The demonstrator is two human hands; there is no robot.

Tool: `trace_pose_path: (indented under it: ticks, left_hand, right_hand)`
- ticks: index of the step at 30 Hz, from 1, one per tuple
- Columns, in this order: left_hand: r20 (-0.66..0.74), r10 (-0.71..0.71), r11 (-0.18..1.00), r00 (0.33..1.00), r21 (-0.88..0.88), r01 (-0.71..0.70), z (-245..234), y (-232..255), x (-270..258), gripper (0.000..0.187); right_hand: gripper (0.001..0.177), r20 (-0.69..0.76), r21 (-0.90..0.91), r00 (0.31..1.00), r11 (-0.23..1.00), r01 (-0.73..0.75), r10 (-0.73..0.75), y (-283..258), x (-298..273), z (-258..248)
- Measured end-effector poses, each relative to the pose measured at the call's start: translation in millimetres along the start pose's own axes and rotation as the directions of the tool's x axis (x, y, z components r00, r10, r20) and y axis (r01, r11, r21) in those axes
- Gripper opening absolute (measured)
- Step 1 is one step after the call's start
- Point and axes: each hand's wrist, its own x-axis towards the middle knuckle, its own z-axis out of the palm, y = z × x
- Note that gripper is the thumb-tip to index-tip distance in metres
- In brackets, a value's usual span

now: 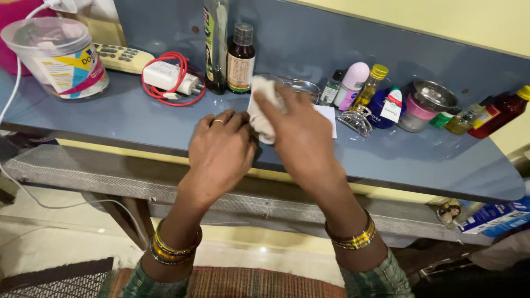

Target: The person wipes a plastic container, a clear bottle, and a blue box with a white cloth on a countertop. The person handles each item one at a time, rotating them to wipe different sides before placing them back on the counter.

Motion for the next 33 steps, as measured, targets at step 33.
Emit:
trace_pose_path:
  ticks: [33]
  left_hand:
    - [-0.183,0.422,0.71,0.888,-0.543,-0.449,13.9,106.4,-9.3,0.05]
  right_hand:
    - [0.027,-0.23,0.424,0.588,0.624,-0.657,0.775,34.3,-287.5,-90.6]
